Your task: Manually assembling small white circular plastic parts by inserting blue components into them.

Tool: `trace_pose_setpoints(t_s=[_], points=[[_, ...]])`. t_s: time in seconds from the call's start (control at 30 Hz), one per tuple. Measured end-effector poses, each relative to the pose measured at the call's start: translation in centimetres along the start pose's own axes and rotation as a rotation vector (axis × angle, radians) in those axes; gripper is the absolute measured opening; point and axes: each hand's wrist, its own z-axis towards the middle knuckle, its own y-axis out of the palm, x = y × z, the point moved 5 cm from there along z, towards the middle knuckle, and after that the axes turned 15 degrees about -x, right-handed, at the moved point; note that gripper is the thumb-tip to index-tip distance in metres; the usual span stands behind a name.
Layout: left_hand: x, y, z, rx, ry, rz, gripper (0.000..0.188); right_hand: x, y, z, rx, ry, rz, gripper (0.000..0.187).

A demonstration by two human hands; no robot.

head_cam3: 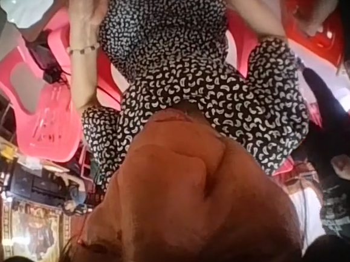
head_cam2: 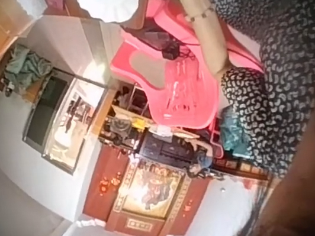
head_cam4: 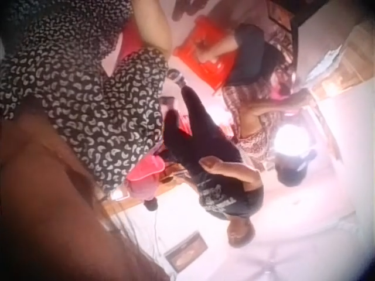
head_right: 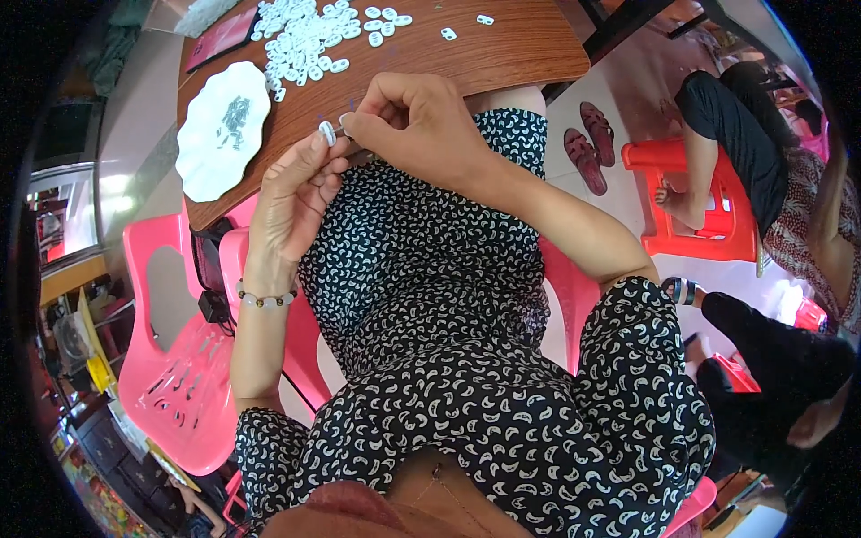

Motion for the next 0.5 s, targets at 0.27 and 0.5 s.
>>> trace_pose_setpoints(t_s=[0.27,0.5], points=[[0.04,0.47,0.0,-0.018,0.015,0.024,0.026,-0.03,0.23,0.01,0.003,-0.02,-0.023,0.017],[0.37,0.91,-0.15,0.047,0.108,0.195,0.021,-0.56,0.71,-0.2,0.0,-0.041,-0.131,0.016]])
